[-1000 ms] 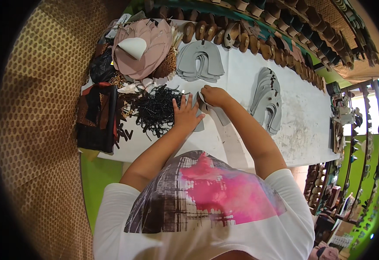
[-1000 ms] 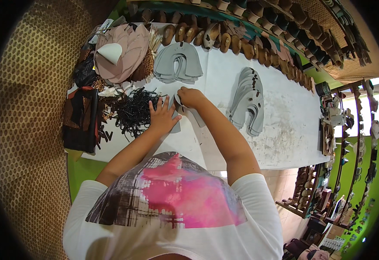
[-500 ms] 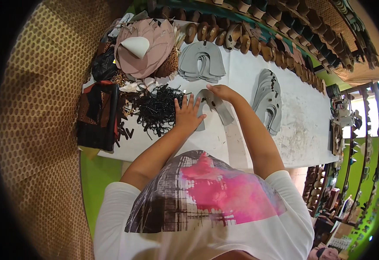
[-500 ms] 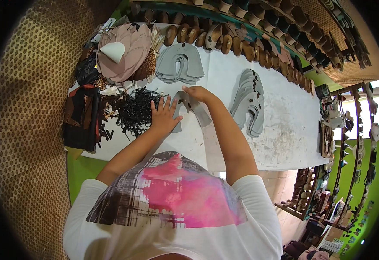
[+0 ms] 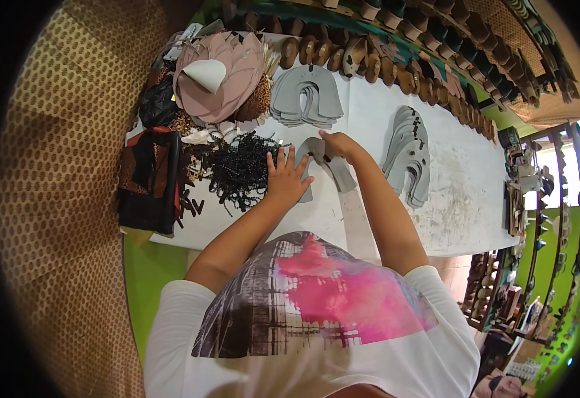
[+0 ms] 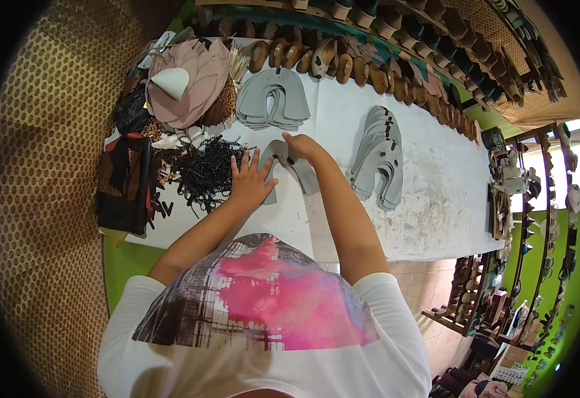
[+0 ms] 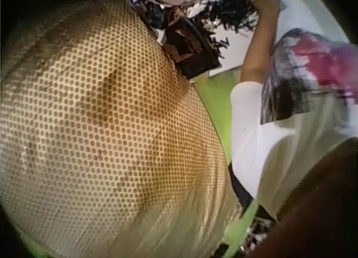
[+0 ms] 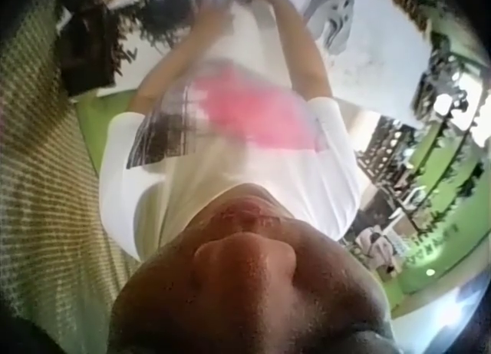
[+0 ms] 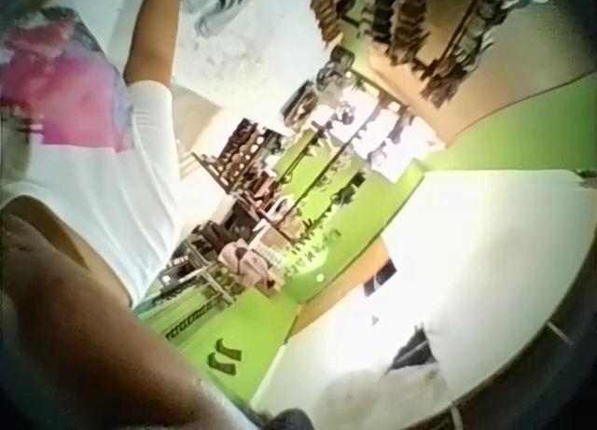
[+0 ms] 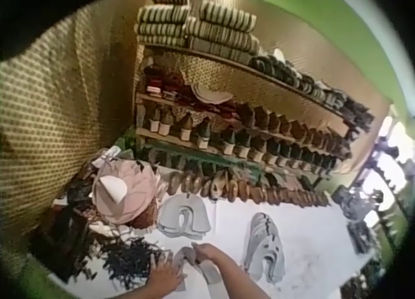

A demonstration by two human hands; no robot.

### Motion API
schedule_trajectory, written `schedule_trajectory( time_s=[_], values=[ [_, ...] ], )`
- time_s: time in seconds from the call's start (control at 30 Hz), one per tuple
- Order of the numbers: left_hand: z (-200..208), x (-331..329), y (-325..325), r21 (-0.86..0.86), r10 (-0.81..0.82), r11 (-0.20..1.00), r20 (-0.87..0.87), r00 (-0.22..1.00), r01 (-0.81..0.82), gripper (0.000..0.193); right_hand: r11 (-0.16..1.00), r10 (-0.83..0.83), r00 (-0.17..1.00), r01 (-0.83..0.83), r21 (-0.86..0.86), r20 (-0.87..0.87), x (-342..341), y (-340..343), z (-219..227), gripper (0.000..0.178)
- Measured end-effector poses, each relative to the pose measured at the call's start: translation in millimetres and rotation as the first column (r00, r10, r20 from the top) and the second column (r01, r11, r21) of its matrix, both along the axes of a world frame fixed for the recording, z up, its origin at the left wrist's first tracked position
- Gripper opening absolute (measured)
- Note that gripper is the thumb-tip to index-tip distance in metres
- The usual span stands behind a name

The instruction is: Assembling shoe upper components by manually applying bundles of black thread or fringe to grey base pieces on a workbench.

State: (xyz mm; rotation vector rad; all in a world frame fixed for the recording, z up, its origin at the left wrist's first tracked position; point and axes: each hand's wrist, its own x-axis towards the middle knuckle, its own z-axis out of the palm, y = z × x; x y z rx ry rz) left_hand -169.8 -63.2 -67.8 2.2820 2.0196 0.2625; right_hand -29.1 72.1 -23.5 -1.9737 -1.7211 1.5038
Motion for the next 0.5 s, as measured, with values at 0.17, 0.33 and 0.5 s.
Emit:
schedule_trajectory(
  time_s=[0.17,0.33,0.5],
  values=[
    [0.7,-0.4,-0.8,0.044,-0.003,0.999,0.024,1.0,0.002,0.058,0.906,0.411,0.909,-0.416,0.076,0.077,5.4,8.9,-14.5,0.024],
    [3.9,0.9,0.0,-0.025,0.005,1.0,-0.032,0.999,-0.006,0.06,0.657,0.638,0.725,-0.689,0.307,0.261,0.5,13.9,-19.6,0.015],
    [0.9,-0.2,-0.9,0.021,0.014,1.0,0.008,1.0,-0.014,0.063,0.669,0.644,0.699,-0.711,0.214,0.31,-6.4,10.4,-18.8,0.014]
  ],
)
